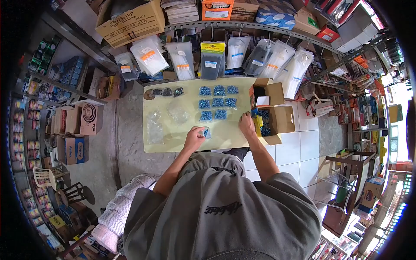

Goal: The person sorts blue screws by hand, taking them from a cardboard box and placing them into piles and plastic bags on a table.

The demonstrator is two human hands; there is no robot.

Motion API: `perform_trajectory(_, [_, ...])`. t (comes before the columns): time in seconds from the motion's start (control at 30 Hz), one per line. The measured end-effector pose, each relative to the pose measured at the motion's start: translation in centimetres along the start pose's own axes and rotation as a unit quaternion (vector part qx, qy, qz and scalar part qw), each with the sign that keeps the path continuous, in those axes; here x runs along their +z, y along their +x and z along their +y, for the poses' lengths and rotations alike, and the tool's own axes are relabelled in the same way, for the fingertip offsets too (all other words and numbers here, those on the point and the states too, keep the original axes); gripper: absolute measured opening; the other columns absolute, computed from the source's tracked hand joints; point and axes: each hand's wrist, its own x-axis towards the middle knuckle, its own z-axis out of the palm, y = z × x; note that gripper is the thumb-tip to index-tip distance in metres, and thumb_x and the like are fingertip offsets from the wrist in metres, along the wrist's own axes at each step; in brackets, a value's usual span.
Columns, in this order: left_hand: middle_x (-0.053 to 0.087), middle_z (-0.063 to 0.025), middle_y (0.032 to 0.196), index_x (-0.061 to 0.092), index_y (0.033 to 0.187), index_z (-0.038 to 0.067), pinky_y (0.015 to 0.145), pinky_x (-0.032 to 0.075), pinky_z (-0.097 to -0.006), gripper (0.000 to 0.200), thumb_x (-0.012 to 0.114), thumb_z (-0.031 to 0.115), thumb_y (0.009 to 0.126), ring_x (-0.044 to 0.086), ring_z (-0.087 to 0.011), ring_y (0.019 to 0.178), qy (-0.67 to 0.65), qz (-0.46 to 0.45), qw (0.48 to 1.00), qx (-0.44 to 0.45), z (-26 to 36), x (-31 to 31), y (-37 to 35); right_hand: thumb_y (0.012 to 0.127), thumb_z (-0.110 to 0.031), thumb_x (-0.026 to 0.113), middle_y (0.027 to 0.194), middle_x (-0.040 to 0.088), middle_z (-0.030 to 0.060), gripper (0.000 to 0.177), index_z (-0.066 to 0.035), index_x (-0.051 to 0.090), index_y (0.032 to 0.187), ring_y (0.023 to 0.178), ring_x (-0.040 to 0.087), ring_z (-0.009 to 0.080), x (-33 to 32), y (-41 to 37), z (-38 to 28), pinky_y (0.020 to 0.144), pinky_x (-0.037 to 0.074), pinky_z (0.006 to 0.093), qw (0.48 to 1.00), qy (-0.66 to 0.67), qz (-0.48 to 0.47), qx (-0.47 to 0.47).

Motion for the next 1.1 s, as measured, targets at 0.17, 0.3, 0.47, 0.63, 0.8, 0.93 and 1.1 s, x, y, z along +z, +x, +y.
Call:
perform_trajectory(0.17, [0.059,-0.011,0.105,0.061,0.113,0.0,0.065,0.051,-0.0266,0.04,0.064,-0.003,0.073,0.064,-0.0158,0.07,0.007,0.009,1.0,-0.002,-0.1,0.0,-0.1,0.081,-0.012,0.065,0.097,0.063,0.0206,0.022,0.008,0.062,0.089,0.091,0.065,0.0278,-2.2,-1.7,-5.9,0.073,0.053,0.0335,0.972,0.23,-0.041,0.011])
perform_trajectory(0.3, [0.058,-0.0102,0.107,0.059,0.117,0.0,0.066,0.051,-0.0261,0.044,0.066,-0.003,0.073,0.064,-0.0158,0.074,0.006,0.002,1.0,-0.009,0.0,0.0,-0.2,0.078,-0.011,0.069,0.087,0.066,0.0134,0.021,0.006,0.064,0.089,0.08,0.065,0.02,-0.4,-3.2,-9.1,0.074,0.052,0.031,0.857,0.477,-0.154,0.116])
perform_trajectory(0.47, [0.058,-0.0103,0.107,0.058,0.117,-0.002,0.067,0.051,-0.0262,0.044,0.066,-0.004,0.074,0.064,-0.0155,0.074,0.009,-0.003,1.0,-0.03,0.3,-0.1,-0.3,0.085,-0.009,0.064,0.087,0.064,0.0108,0.017,0.008,0.063,0.088,0.082,0.064,0.0181,-0.6,-5.2,-12.4,0.078,0.053,0.0274,0.691,0.657,-0.253,0.163])
perform_trajectory(0.63, [0.057,-0.0109,0.109,0.058,0.117,-0.003,0.067,0.051,-0.026,0.043,0.066,-0.003,0.075,0.064,-0.0156,0.074,0.015,-0.001,0.999,-0.029,0.1,-0.1,-0.4,0.086,-0.009,0.064,0.089,0.064,0.0121,0.019,0.009,0.061,0.092,0.085,0.065,0.02,-0.6,-5.4,-12.5,0.078,0.054,0.0285,0.673,0.668,-0.263,0.177])
perform_trajectory(0.8, [0.058,-0.0112,0.109,0.058,0.116,-0.003,0.067,0.051,-0.0263,0.042,0.066,-0.004,0.075,0.064,-0.0157,0.074,0.019,0.001,1.0,-0.025,0.2,0.1,-0.5,0.086,-0.011,0.063,0.088,0.064,0.011,0.02,0.007,0.062,0.093,0.084,0.065,0.0193,-1.3,-5.3,-12.5,0.075,0.053,0.0286,0.69,0.649,-0.27,0.175])
perform_trajectory(0.93, [0.058,-0.0115,0.108,0.059,0.115,-0.002,0.066,0.051,-0.0264,0.042,0.066,-0.004,0.074,0.064,-0.0156,0.072,0.016,0.005,1.0,-0.018,0.0,0.0,-0.5,0.088,-0.018,0.063,0.09,0.064,0.0061,0.02,0.0,0.064,0.096,0.083,0.063,0.0159,-1.6,-5.2,-12.5,0.074,0.052,0.0266,0.747,0.575,-0.29,0.166])
perform_trajectory(1.1, [0.057,-0.0117,0.107,0.06,0.114,-0.002,0.064,0.052,-0.0261,0.042,0.066,-0.004,0.072,0.064,-0.015,0.069,-0.001,0.01,1.0,-0.022,0.0,0.0,-0.6,0.085,-0.028,0.066,0.084,0.062,-0.002,0.022,-0.01,0.068,0.098,0.078,0.056,0.0097,-1.2,-5.3,-12.7,0.066,0.046,0.0267,0.806,0.498,-0.286,0.141])
